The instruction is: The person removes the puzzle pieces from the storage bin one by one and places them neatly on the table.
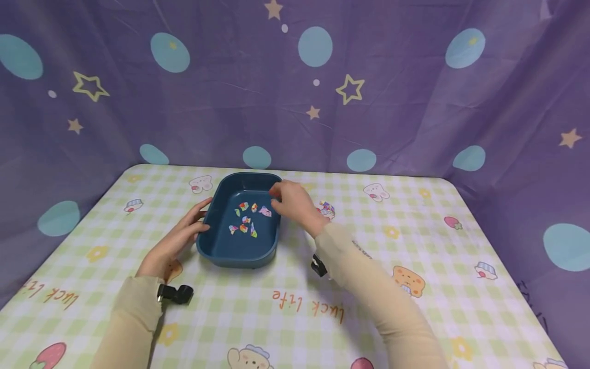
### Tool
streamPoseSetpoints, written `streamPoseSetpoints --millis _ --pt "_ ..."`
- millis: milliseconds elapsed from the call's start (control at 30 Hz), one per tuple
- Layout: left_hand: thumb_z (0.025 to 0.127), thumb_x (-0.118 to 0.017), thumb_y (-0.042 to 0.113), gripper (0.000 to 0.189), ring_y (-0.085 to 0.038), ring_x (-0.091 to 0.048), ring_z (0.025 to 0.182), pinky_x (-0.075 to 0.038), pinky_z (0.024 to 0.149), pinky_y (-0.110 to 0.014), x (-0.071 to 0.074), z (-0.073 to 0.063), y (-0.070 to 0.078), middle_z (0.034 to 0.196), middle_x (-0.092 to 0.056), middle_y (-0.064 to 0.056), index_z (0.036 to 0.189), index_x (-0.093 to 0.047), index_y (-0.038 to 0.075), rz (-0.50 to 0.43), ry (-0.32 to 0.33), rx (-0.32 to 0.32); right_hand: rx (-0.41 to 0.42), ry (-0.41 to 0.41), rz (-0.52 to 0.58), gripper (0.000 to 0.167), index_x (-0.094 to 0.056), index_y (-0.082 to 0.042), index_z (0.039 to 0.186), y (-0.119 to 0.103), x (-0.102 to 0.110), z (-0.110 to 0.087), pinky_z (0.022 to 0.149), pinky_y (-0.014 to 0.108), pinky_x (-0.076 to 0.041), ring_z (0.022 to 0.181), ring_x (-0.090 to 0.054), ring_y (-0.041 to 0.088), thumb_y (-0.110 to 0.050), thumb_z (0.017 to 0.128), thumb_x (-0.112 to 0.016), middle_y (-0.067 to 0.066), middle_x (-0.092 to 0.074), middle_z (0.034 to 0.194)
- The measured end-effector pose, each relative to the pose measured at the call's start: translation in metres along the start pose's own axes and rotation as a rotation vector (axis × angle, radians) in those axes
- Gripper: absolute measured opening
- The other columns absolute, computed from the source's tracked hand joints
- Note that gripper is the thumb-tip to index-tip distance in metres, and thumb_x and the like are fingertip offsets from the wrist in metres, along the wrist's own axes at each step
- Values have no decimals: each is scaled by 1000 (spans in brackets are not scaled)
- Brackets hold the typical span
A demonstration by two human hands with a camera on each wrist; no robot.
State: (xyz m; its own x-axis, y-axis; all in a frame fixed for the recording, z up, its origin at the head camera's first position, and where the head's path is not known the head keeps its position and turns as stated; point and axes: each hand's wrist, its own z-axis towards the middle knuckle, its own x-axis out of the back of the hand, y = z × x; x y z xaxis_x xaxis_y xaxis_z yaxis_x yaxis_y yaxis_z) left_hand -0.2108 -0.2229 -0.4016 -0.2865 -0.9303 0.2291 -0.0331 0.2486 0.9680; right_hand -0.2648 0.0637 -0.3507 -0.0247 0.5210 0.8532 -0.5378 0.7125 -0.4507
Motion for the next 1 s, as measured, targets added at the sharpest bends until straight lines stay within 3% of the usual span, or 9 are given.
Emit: streamPoseSetpoints --millis 267,533,800,1000 --pt "88 -47 11 69 -34 -36 122 -44 87 -37 2 2 0 140 -26 -18 146 -15 29 1 0 -4 54 -68 -55 23 -67 -8 101 -18 -15 3 81 30 -47 90 -60 16 -18 80 -65 3 -63 97" --pt "88 -46 11 69 -35 -36 123 -43 88 -39 2 2 1 140 -27 -18 146 -14 28 15 3 0 99 -65 -178 23 -68 -12 98 -24 -28 0 75 31 -47 83 -60 14 -22 77 -67 0 -65 90" --pt "88 -46 12 69 -34 -37 122 -44 86 -35 3 2 0 140 -26 -19 147 -14 27 23 9 -11 33 -145 -281 30 -68 -16 99 -33 -34 -1 78 33 -42 83 -60 11 -34 75 -70 -5 -67 89" --pt "88 -46 10 69 -35 -37 121 -45 85 -36 2 1 -2 140 -26 -20 147 -13 27 10 4 -9 -33 -219 -329 37 -68 -17 99 -42 -39 0 81 39 -36 80 -59 13 -41 71 -73 -8 -66 78"
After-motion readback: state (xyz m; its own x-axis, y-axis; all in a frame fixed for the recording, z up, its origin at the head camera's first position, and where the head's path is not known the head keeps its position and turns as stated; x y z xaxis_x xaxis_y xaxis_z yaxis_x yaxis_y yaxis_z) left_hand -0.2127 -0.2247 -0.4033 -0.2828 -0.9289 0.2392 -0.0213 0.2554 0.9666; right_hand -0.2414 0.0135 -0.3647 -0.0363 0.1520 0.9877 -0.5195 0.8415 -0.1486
